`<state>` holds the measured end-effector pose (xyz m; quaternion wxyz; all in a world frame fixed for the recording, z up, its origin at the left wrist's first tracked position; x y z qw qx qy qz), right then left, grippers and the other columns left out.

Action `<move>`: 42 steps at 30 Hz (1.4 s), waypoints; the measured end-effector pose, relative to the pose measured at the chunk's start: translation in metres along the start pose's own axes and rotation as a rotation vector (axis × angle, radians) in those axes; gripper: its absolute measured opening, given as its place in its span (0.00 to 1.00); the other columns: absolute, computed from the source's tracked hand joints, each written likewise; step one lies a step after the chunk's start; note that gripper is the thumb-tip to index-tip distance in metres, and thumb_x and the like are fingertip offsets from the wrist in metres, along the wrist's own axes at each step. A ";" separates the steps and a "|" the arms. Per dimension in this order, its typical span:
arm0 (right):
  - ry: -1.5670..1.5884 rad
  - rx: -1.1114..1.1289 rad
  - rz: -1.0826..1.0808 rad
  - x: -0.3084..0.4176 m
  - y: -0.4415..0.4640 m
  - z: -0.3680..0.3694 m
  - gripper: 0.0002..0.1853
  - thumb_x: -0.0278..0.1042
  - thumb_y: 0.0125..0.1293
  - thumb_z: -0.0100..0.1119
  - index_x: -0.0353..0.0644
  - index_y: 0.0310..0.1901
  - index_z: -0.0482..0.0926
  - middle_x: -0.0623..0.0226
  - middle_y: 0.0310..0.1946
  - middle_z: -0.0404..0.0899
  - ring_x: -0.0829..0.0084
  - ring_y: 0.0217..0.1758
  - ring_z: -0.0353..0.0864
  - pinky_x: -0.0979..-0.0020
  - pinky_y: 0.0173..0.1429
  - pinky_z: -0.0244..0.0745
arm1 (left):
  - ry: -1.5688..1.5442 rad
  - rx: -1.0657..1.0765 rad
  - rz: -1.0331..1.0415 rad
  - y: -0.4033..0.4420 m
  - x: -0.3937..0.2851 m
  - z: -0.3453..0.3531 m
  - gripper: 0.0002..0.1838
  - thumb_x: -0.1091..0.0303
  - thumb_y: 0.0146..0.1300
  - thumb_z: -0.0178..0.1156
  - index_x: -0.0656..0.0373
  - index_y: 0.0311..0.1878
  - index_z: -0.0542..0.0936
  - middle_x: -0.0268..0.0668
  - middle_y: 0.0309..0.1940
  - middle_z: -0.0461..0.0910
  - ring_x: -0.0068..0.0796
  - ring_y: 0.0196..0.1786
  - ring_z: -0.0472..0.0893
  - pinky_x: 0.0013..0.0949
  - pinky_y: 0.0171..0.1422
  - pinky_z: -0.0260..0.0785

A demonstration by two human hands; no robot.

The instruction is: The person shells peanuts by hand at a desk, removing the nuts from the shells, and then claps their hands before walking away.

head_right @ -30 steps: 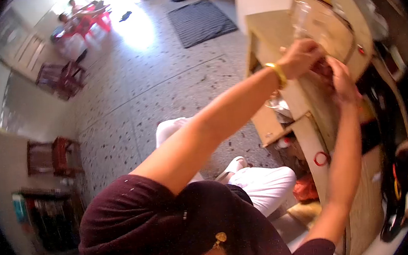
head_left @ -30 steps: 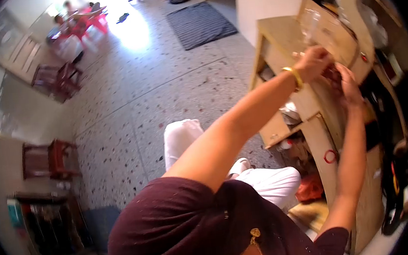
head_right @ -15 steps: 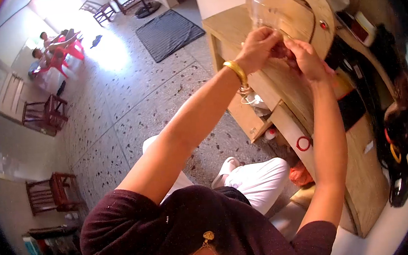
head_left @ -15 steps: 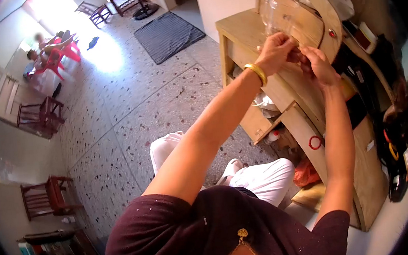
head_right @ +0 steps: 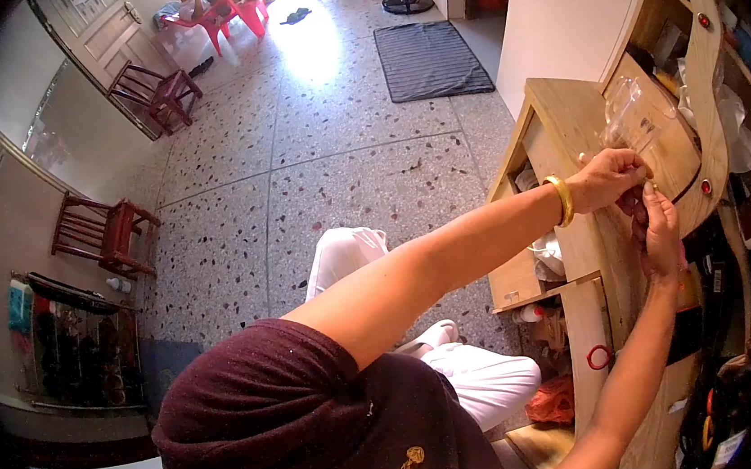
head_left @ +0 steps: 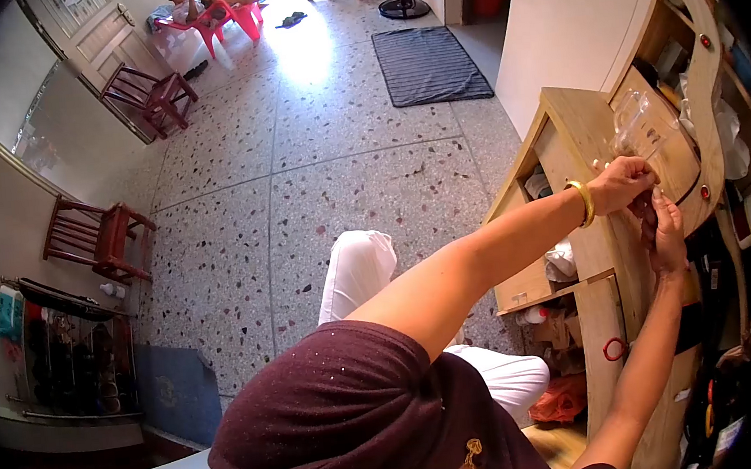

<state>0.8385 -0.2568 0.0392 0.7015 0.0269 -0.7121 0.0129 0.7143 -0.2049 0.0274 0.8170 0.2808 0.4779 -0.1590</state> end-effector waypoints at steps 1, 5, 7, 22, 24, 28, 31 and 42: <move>0.002 0.009 -0.008 0.000 0.000 0.000 0.15 0.41 0.68 0.45 0.35 0.39 0.74 0.70 0.35 0.77 0.83 0.36 0.73 0.80 0.41 0.68 | 0.014 0.002 0.028 0.004 0.006 -0.002 0.08 0.69 0.64 0.52 0.65 0.36 0.75 0.32 0.27 0.77 0.18 0.28 0.76 0.24 0.33 0.73; -0.047 0.017 -0.037 -0.002 0.002 -0.003 0.15 0.41 0.67 0.45 0.35 0.37 0.73 0.71 0.32 0.75 0.83 0.34 0.71 0.80 0.40 0.66 | 0.053 0.025 0.009 0.002 0.002 -0.002 0.09 0.68 0.64 0.52 0.65 0.37 0.77 0.32 0.27 0.78 0.19 0.29 0.77 0.23 0.34 0.74; -0.096 0.030 -0.036 -0.004 0.005 -0.009 0.15 0.41 0.67 0.44 0.36 0.36 0.73 0.73 0.30 0.74 0.83 0.32 0.70 0.81 0.39 0.65 | 0.117 0.038 0.057 0.003 0.003 -0.002 0.09 0.68 0.64 0.52 0.64 0.37 0.77 0.33 0.27 0.78 0.19 0.30 0.78 0.22 0.34 0.74; 0.202 -0.050 -0.130 -0.019 0.011 -0.003 0.10 0.35 0.64 0.45 0.41 0.29 0.73 0.75 0.24 0.72 0.83 0.27 0.69 0.80 0.32 0.64 | 0.098 0.110 0.006 0.004 0.009 0.004 0.10 0.68 0.66 0.48 0.64 0.41 0.75 0.32 0.29 0.78 0.17 0.30 0.78 0.21 0.35 0.74; 0.169 -0.082 -0.119 -0.018 0.011 -0.004 0.11 0.35 0.64 0.45 0.42 0.27 0.73 0.77 0.23 0.71 0.85 0.25 0.67 0.82 0.29 0.61 | 0.119 0.101 0.046 0.007 0.010 0.004 0.10 0.68 0.67 0.46 0.64 0.42 0.74 0.33 0.25 0.77 0.21 0.25 0.78 0.24 0.30 0.75; 0.092 -0.113 -0.126 -0.019 0.014 -0.006 0.12 0.39 0.64 0.47 0.46 0.24 0.72 0.81 0.17 0.67 0.88 0.19 0.62 0.83 0.23 0.55 | 0.069 0.120 -0.031 0.006 0.012 0.004 0.11 0.67 0.68 0.46 0.61 0.46 0.73 0.32 0.28 0.78 0.19 0.26 0.78 0.24 0.32 0.75; 0.003 -0.142 -0.097 -0.012 0.002 -0.004 0.13 0.41 0.64 0.48 0.47 0.23 0.70 0.83 0.15 0.64 0.89 0.15 0.58 0.82 0.19 0.51 | 0.082 0.161 -0.003 0.007 0.013 0.003 0.11 0.67 0.68 0.45 0.60 0.48 0.73 0.32 0.29 0.78 0.19 0.27 0.79 0.24 0.32 0.75; -0.493 -0.393 -0.208 -0.014 0.009 -0.013 0.22 0.45 0.55 0.47 0.30 0.20 0.72 0.61 0.15 0.72 0.75 0.21 0.71 0.69 0.28 0.67 | 0.358 0.115 0.068 0.006 0.015 0.010 0.08 0.71 0.66 0.47 0.62 0.42 0.75 0.31 0.25 0.77 0.16 0.24 0.75 0.21 0.28 0.71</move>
Point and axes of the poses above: each hand's wrist, its own y-axis towards the middle knuckle, its own z-axis out of the palm, x = y × z, the point moved 3 cm from there along y, towards the middle knuckle
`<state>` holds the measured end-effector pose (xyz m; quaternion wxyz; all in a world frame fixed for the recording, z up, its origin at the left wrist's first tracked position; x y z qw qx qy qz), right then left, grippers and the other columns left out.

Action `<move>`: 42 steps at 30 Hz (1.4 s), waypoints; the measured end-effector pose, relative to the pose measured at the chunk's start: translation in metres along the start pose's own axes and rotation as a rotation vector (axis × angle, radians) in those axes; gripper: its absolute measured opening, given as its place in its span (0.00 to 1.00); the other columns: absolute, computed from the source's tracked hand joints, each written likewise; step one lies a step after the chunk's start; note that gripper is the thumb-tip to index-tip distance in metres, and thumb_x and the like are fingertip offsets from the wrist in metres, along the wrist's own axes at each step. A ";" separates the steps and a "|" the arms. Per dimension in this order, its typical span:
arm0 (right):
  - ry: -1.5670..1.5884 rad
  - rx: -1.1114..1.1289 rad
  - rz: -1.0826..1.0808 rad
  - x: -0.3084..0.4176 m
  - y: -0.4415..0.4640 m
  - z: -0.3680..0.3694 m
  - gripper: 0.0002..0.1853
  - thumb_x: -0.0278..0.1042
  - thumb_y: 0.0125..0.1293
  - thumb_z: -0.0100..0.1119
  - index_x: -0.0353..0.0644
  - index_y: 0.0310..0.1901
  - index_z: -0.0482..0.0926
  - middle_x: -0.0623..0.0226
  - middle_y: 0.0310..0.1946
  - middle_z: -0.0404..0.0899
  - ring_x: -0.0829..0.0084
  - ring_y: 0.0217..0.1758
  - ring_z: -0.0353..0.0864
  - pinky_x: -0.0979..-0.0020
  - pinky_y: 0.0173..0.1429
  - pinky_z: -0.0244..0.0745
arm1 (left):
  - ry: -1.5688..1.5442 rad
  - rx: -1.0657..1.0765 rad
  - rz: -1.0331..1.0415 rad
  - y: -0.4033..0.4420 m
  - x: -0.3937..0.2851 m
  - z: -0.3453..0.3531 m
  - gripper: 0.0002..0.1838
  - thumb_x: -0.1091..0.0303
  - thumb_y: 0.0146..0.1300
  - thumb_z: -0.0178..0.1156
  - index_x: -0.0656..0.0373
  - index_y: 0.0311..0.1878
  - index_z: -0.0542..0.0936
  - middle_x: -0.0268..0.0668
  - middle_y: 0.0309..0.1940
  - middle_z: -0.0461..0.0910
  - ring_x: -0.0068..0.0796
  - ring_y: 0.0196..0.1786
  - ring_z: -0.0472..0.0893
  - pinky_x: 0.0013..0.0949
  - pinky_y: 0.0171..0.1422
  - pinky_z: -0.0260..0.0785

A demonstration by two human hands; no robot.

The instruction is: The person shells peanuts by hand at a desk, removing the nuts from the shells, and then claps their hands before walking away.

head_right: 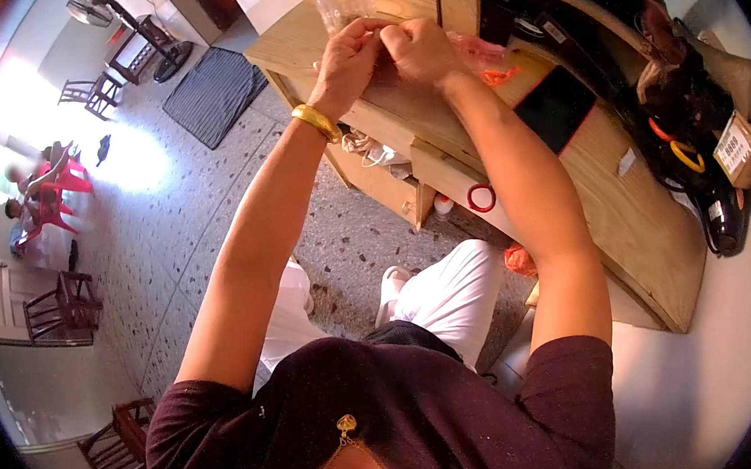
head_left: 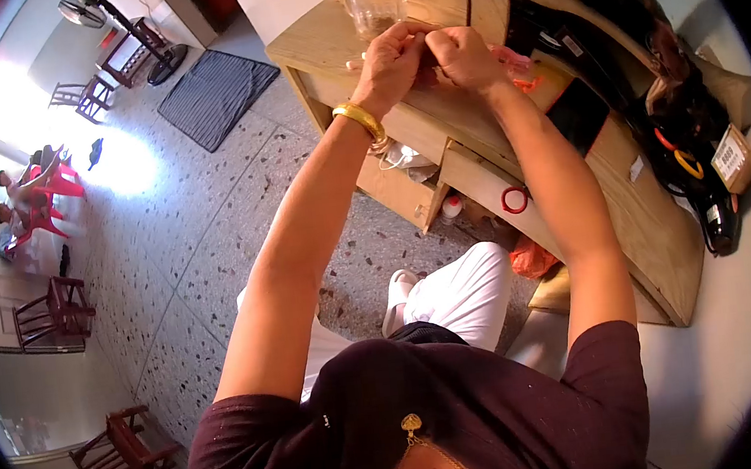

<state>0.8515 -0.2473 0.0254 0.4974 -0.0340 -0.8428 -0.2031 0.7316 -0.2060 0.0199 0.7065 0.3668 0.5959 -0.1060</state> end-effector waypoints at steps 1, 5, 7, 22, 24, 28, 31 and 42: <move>-0.053 -0.041 -0.009 -0.003 0.002 -0.001 0.22 0.45 0.55 0.47 0.30 0.20 0.72 0.59 0.15 0.72 0.73 0.21 0.71 0.68 0.28 0.68 | 0.077 -0.023 0.030 0.000 -0.002 0.001 0.07 0.72 0.66 0.47 0.62 0.41 0.75 0.32 0.23 0.76 0.17 0.22 0.74 0.22 0.25 0.71; -0.095 -0.085 0.024 -0.002 0.001 -0.001 0.22 0.45 0.55 0.45 0.29 0.21 0.73 0.54 0.15 0.72 0.69 0.20 0.72 0.66 0.30 0.70 | 0.106 -0.022 0.069 0.003 0.007 0.001 0.07 0.70 0.65 0.49 0.62 0.40 0.75 0.33 0.24 0.77 0.17 0.23 0.75 0.22 0.26 0.71; -0.023 -0.015 0.083 0.000 0.003 -0.004 0.21 0.44 0.56 0.45 0.30 0.21 0.72 0.57 0.14 0.72 0.70 0.19 0.71 0.67 0.27 0.69 | 0.033 -0.063 -0.032 0.000 0.001 0.003 0.08 0.70 0.66 0.48 0.62 0.42 0.74 0.33 0.29 0.78 0.17 0.28 0.76 0.21 0.31 0.72; 0.466 0.422 0.267 0.012 -0.012 -0.013 0.16 0.44 0.65 0.46 0.44 0.24 0.71 0.79 0.14 0.62 0.86 0.14 0.55 0.80 0.15 0.46 | -0.177 0.069 -0.073 0.001 0.002 0.000 0.09 0.63 0.67 0.48 0.59 0.40 0.72 0.30 0.24 0.76 0.16 0.23 0.73 0.21 0.28 0.70; 0.514 0.451 0.243 0.013 -0.013 -0.012 0.16 0.44 0.65 0.46 0.44 0.24 0.71 0.79 0.14 0.62 0.86 0.14 0.55 0.80 0.15 0.46 | -0.182 0.078 -0.078 0.001 0.001 -0.001 0.09 0.62 0.67 0.49 0.58 0.39 0.73 0.28 0.23 0.75 0.15 0.22 0.72 0.20 0.28 0.69; 0.530 0.433 0.238 0.017 -0.014 -0.010 0.15 0.43 0.64 0.45 0.43 0.24 0.71 0.79 0.14 0.61 0.86 0.14 0.55 0.81 0.16 0.48 | -0.188 0.086 -0.123 -0.002 -0.002 -0.003 0.09 0.62 0.67 0.49 0.58 0.40 0.73 0.29 0.24 0.75 0.15 0.24 0.72 0.19 0.28 0.66; 0.441 0.380 0.202 0.016 -0.014 -0.006 0.15 0.42 0.62 0.45 0.42 0.24 0.71 0.79 0.14 0.63 0.85 0.14 0.57 0.80 0.17 0.51 | -0.175 0.079 -0.175 0.000 -0.004 -0.004 0.09 0.63 0.66 0.50 0.58 0.40 0.73 0.29 0.23 0.75 0.15 0.24 0.72 0.19 0.27 0.65; -0.124 -0.003 -0.085 0.003 -0.005 0.008 0.20 0.44 0.60 0.40 0.33 0.24 0.71 0.60 0.19 0.72 0.68 0.23 0.72 0.67 0.33 0.70 | -0.234 0.071 -0.230 0.005 0.002 -0.007 0.07 0.63 0.64 0.52 0.56 0.36 0.73 0.28 0.22 0.74 0.17 0.22 0.72 0.21 0.24 0.65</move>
Point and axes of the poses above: each hand's wrist, its own y-axis towards the middle knuckle, its own z-axis out of the palm, x = y × z, the point moved 3 cm from there along y, towards the middle knuckle
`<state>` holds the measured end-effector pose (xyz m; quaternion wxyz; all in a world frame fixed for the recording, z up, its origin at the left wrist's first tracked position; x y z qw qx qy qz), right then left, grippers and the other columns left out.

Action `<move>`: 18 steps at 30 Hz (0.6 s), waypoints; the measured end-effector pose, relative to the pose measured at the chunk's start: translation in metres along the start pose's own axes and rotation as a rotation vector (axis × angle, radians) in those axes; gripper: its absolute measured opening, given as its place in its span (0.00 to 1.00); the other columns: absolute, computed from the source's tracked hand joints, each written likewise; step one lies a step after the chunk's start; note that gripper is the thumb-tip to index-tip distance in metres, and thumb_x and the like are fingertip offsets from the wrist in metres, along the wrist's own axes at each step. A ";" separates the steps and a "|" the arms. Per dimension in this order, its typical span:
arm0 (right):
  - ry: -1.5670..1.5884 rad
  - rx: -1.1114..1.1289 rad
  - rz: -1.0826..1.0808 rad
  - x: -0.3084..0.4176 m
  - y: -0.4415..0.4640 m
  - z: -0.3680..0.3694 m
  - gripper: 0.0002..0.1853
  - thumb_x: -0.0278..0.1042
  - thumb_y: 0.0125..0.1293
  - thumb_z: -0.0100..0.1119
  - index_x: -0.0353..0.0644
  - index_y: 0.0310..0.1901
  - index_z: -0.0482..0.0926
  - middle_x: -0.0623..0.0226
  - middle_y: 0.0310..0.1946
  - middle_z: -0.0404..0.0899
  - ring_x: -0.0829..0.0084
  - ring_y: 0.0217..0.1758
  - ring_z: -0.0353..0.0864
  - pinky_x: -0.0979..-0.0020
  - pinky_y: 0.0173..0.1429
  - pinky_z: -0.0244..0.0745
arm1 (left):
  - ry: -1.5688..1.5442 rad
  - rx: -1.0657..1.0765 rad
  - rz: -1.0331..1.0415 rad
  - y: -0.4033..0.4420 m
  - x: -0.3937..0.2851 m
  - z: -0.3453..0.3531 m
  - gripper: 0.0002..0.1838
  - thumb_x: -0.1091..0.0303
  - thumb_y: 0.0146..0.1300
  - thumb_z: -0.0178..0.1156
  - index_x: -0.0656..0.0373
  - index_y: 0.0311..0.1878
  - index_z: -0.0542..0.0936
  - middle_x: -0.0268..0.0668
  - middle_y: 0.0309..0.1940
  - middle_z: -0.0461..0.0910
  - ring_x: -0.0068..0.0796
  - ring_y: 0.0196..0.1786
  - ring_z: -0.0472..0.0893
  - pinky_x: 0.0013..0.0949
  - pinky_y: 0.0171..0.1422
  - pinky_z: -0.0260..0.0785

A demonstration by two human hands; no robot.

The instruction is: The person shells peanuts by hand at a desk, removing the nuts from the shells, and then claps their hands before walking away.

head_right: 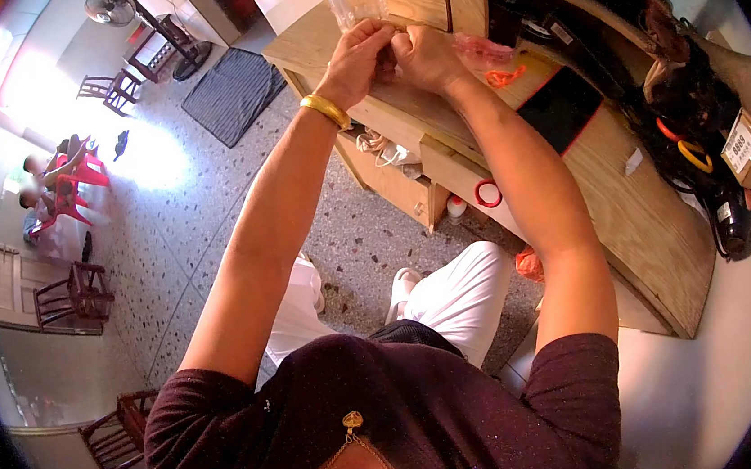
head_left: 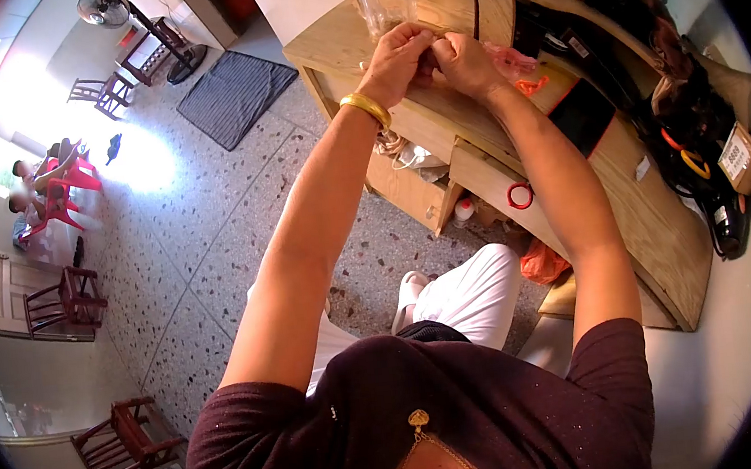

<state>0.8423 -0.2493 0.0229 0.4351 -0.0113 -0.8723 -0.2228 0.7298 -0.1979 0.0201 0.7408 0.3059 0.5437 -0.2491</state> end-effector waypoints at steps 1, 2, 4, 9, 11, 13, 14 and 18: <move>0.087 0.028 0.009 -0.003 0.001 0.001 0.20 0.44 0.60 0.40 0.34 0.23 0.71 0.62 0.18 0.72 0.70 0.21 0.70 0.68 0.31 0.69 | -0.049 0.029 0.004 0.001 0.001 -0.003 0.07 0.63 0.64 0.52 0.56 0.36 0.73 0.28 0.22 0.74 0.17 0.22 0.72 0.21 0.25 0.66; 0.174 0.055 0.017 -0.005 0.001 0.001 0.19 0.43 0.61 0.40 0.35 0.23 0.71 0.64 0.17 0.71 0.71 0.20 0.69 0.69 0.28 0.68 | -0.097 0.059 0.008 0.001 0.002 -0.004 0.07 0.63 0.65 0.52 0.56 0.36 0.73 0.28 0.23 0.74 0.17 0.23 0.72 0.21 0.25 0.66; 0.416 0.193 0.189 0.002 -0.002 -0.003 0.17 0.43 0.62 0.40 0.39 0.23 0.70 0.69 0.16 0.68 0.76 0.16 0.63 0.73 0.22 0.61 | -0.170 0.067 -0.001 0.002 0.005 -0.007 0.08 0.62 0.65 0.52 0.56 0.37 0.73 0.28 0.24 0.74 0.17 0.24 0.72 0.21 0.27 0.67; 0.781 0.274 0.414 0.010 -0.007 -0.004 0.14 0.41 0.64 0.39 0.47 0.24 0.68 0.80 0.13 0.58 0.85 0.12 0.50 0.79 0.15 0.43 | -0.238 0.073 -0.010 0.001 0.003 -0.008 0.09 0.62 0.66 0.51 0.57 0.39 0.72 0.29 0.25 0.75 0.18 0.26 0.73 0.21 0.29 0.68; 0.819 0.294 0.479 0.008 -0.005 -0.004 0.14 0.42 0.64 0.40 0.48 0.24 0.68 0.81 0.12 0.57 0.85 0.12 0.50 0.78 0.16 0.43 | -0.251 0.060 -0.008 0.003 0.002 -0.008 0.09 0.62 0.66 0.51 0.57 0.39 0.72 0.29 0.25 0.75 0.18 0.26 0.73 0.21 0.30 0.68; 0.757 0.351 0.394 0.009 -0.004 -0.006 0.14 0.42 0.65 0.40 0.48 0.23 0.68 0.82 0.11 0.56 0.85 0.11 0.48 0.79 0.15 0.42 | -0.232 0.059 0.024 0.006 0.006 -0.008 0.09 0.62 0.66 0.50 0.57 0.40 0.72 0.30 0.25 0.75 0.18 0.26 0.73 0.21 0.29 0.68; 0.726 0.378 0.351 0.010 -0.003 -0.007 0.14 0.43 0.65 0.40 0.49 0.23 0.69 0.83 0.11 0.55 0.86 0.11 0.48 0.79 0.15 0.41 | -0.222 0.059 0.041 0.008 0.007 -0.010 0.09 0.62 0.66 0.50 0.57 0.40 0.72 0.30 0.25 0.75 0.18 0.26 0.73 0.21 0.29 0.68; 0.761 0.359 0.370 0.009 -0.003 -0.006 0.14 0.43 0.65 0.42 0.48 0.23 0.68 0.84 0.10 0.55 0.87 0.10 0.47 0.80 0.14 0.40 | -0.252 0.098 0.023 0.002 0.004 -0.011 0.10 0.62 0.66 0.50 0.57 0.42 0.73 0.30 0.26 0.75 0.17 0.25 0.73 0.21 0.28 0.69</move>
Point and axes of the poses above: each hand's wrist, its own y-axis towards the middle knuckle, its own z-axis out of the palm, x = y × z, the point moved 3 cm from there along y, towards the middle knuckle
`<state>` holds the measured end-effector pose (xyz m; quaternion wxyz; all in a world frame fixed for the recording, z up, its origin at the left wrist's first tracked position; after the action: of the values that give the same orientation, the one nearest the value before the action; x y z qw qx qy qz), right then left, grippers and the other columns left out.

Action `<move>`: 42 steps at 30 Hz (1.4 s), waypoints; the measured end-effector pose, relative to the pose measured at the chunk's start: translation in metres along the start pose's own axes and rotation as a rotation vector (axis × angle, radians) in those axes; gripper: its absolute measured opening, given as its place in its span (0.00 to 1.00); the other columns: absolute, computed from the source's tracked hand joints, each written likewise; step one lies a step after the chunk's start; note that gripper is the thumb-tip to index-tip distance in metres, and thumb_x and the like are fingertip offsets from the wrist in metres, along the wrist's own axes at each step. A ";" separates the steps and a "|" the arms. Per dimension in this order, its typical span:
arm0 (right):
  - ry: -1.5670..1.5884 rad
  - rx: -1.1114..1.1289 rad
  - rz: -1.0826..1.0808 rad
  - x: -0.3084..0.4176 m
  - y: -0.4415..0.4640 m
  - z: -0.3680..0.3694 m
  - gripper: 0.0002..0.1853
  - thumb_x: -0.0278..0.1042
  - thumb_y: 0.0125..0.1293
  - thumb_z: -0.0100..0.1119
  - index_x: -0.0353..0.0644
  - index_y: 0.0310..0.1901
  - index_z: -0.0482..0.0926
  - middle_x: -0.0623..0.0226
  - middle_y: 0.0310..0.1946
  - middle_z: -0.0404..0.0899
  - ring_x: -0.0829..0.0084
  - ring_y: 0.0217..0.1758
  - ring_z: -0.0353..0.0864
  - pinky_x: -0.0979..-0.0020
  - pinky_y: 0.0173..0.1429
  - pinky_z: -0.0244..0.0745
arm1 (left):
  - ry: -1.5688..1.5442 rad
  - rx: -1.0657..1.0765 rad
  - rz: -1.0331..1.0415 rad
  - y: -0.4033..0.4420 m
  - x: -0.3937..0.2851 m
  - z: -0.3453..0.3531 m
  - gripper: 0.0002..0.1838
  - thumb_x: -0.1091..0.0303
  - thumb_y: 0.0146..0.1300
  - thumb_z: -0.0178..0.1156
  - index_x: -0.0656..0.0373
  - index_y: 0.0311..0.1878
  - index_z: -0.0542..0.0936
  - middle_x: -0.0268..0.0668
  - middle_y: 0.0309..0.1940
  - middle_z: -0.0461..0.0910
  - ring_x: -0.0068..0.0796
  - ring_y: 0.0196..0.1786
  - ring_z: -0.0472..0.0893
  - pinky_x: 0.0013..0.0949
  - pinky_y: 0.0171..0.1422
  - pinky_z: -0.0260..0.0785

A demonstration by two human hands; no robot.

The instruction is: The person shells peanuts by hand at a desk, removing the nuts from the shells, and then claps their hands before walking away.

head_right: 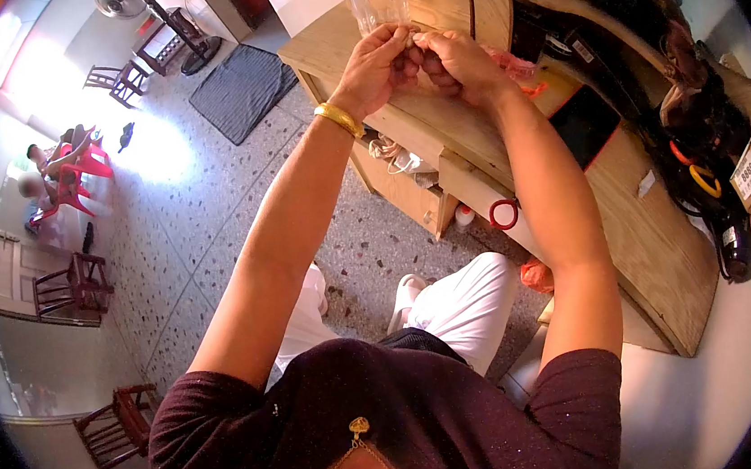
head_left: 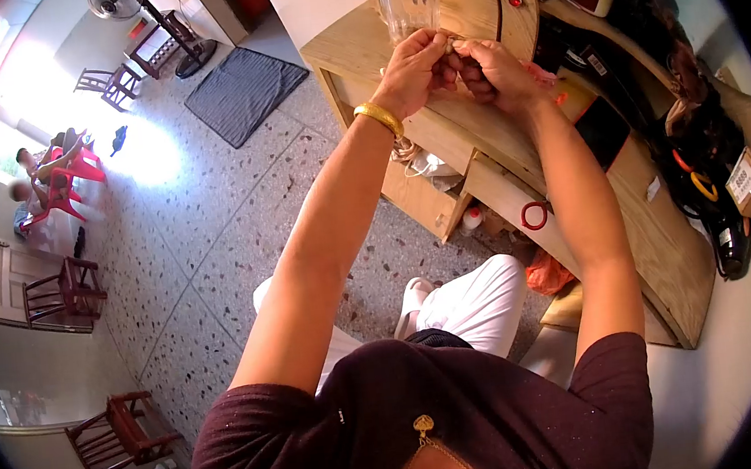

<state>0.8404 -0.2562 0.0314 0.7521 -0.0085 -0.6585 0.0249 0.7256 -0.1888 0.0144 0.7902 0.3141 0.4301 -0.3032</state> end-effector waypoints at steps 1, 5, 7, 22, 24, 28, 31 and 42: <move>-0.015 0.000 -0.014 0.000 0.000 -0.001 0.14 0.43 0.64 0.43 0.48 0.23 0.68 0.84 0.10 0.55 0.87 0.10 0.48 0.81 0.14 0.40 | -0.005 -0.005 -0.004 -0.001 -0.001 0.001 0.10 0.62 0.66 0.50 0.57 0.43 0.73 0.29 0.26 0.75 0.17 0.25 0.73 0.20 0.27 0.69; -0.087 0.008 -0.044 0.001 -0.001 -0.001 0.14 0.43 0.65 0.44 0.48 0.24 0.69 0.85 0.11 0.57 0.89 0.11 0.49 0.84 0.14 0.41 | -0.017 -0.019 -0.031 -0.003 -0.002 0.004 0.11 0.62 0.66 0.50 0.56 0.45 0.74 0.28 0.26 0.75 0.17 0.24 0.73 0.20 0.28 0.69; -0.075 0.049 -0.028 -0.001 0.001 -0.005 0.13 0.42 0.65 0.43 0.48 0.24 0.69 0.85 0.11 0.57 0.89 0.11 0.48 0.84 0.13 0.41 | -0.021 -0.037 -0.041 -0.004 -0.004 0.005 0.10 0.63 0.66 0.50 0.58 0.44 0.74 0.30 0.24 0.75 0.18 0.22 0.74 0.22 0.25 0.70; -0.089 0.065 -0.104 0.001 -0.002 0.000 0.14 0.38 0.64 0.45 0.46 0.21 0.67 0.81 0.14 0.60 0.87 0.15 0.54 0.80 0.17 0.50 | 0.173 -0.148 0.045 -0.006 -0.002 0.011 0.12 0.60 0.64 0.53 0.60 0.37 0.77 0.27 0.20 0.72 0.14 0.20 0.69 0.18 0.22 0.62; -0.198 -0.027 -0.179 0.002 -0.007 0.000 0.13 0.37 0.64 0.43 0.45 0.22 0.69 0.81 0.14 0.62 0.87 0.14 0.55 0.81 0.17 0.50 | 0.255 -0.133 0.064 -0.005 -0.002 0.012 0.12 0.60 0.65 0.53 0.59 0.35 0.76 0.28 0.19 0.72 0.14 0.19 0.69 0.18 0.22 0.63; -0.296 -0.115 -0.250 -0.006 0.001 -0.004 0.15 0.35 0.60 0.44 0.40 0.18 0.69 0.78 0.14 0.64 0.86 0.16 0.57 0.79 0.19 0.53 | 0.360 -0.136 0.062 -0.005 -0.003 0.016 0.12 0.60 0.65 0.52 0.59 0.34 0.75 0.28 0.19 0.73 0.15 0.19 0.70 0.19 0.22 0.65; -0.343 -0.148 -0.231 -0.002 0.000 -0.005 0.16 0.36 0.59 0.45 0.38 0.17 0.69 0.77 0.15 0.65 0.85 0.17 0.58 0.77 0.20 0.54 | 0.328 -0.130 0.058 -0.002 0.000 0.013 0.12 0.60 0.66 0.51 0.59 0.33 0.74 0.29 0.19 0.73 0.15 0.18 0.71 0.19 0.22 0.67; -0.384 -0.175 -0.136 -0.002 0.003 -0.004 0.15 0.37 0.59 0.45 0.37 0.20 0.72 0.74 0.17 0.69 0.82 0.21 0.64 0.75 0.27 0.62 | 0.288 -0.122 0.007 -0.002 -0.003 0.012 0.12 0.60 0.67 0.49 0.58 0.33 0.72 0.30 0.21 0.74 0.16 0.20 0.73 0.20 0.23 0.68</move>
<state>0.8436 -0.2529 0.0288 0.6095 -0.0244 -0.7882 -0.0819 0.7290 -0.1984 0.0217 0.7389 0.3072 0.5556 -0.2255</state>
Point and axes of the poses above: each hand's wrist, its own y-axis towards the middle knuckle, its own z-axis out of the palm, x = y × z, the point moved 3 cm from there along y, towards the middle knuckle
